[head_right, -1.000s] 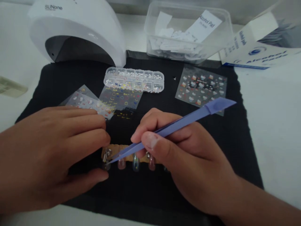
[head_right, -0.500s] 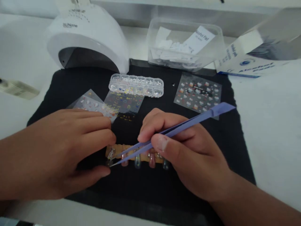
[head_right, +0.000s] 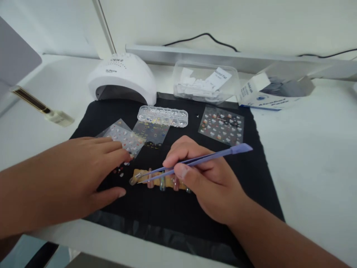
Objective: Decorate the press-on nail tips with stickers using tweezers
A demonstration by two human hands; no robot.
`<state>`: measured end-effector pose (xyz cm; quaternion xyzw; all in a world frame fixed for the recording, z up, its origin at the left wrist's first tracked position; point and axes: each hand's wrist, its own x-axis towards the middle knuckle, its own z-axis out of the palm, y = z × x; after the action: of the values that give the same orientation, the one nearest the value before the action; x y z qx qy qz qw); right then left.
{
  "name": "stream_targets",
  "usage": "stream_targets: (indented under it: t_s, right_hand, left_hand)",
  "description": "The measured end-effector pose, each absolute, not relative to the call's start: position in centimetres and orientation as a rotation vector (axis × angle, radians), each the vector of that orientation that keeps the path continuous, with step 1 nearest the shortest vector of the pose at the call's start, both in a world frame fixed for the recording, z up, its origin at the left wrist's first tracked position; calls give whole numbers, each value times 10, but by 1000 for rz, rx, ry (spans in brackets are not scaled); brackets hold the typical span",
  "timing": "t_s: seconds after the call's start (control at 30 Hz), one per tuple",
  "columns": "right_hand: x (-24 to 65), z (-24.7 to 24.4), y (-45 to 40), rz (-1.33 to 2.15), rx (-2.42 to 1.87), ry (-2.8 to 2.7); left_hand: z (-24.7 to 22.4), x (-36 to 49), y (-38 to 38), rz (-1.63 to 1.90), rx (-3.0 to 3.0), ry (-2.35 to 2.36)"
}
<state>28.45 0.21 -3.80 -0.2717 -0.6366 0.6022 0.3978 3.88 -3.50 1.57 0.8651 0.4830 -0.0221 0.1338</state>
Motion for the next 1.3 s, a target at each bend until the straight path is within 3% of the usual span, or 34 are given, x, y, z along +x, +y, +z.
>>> stream_targets:
  t_s: [0.37, 0.63, 1.0, 1.3]
  right_hand:
    - [277, -39, 21, 1846, -845, -1479]
    - [278, -37, 23, 2148, -866, -1376]
    - [279, -26, 23, 2073, -1025, -1303]
    - [278, -31, 19, 1933, -884, -1449]
  left_hand:
    - [-21, 42, -43, 397, 2085, 1397]
    - [-27, 39, -44, 488, 2122, 1241]
    - [-31, 37, -46, 516, 2143, 1200]
    - [-31, 39, -45, 594, 2131, 1211]
